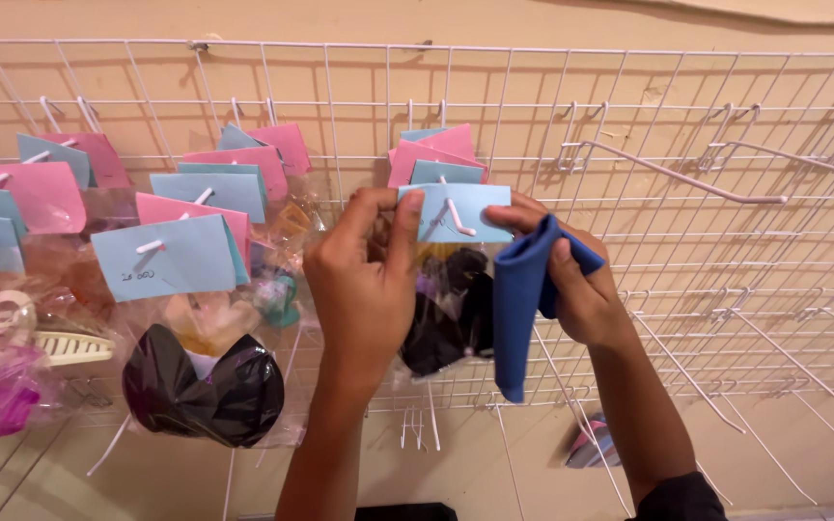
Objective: The person cleans various hair accessories including clips, claws, and bows by wiping them with a blue cloth one at a time. The person picks up packaged accessories from a wire rack and shelf, removes each item to wipe it, and then places it back.
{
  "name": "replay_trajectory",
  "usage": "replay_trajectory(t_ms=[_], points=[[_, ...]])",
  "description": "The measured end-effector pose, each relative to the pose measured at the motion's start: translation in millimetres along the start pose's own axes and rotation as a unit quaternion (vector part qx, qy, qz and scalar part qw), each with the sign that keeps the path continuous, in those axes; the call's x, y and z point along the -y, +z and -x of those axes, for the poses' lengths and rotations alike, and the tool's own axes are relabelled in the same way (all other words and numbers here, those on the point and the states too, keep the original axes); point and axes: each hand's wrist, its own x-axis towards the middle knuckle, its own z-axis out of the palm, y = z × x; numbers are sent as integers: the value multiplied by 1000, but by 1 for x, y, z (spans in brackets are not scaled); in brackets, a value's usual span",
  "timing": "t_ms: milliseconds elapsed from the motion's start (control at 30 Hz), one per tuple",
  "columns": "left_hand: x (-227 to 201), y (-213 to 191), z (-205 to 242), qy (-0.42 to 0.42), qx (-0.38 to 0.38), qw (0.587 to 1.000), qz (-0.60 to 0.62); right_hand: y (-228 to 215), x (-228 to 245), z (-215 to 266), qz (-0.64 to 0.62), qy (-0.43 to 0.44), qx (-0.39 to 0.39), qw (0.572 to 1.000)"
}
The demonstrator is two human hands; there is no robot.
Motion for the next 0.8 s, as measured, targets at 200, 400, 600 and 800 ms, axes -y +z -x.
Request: replay_trajectory(t_ms=[200,400,600,800], points=[[7,8,6,16,-47,990,-133,-6,-17,-7,70,8,2,998],[-2,1,59,-42,-27,996,-69,-10,5,8,185,-31,37,982],[-2,-5,97,-155,28,987,14,-2,29,65,267,-53,9,962],[8,-25,127,-188,-12,982,20,33,47,146,92,45,-88,991]])
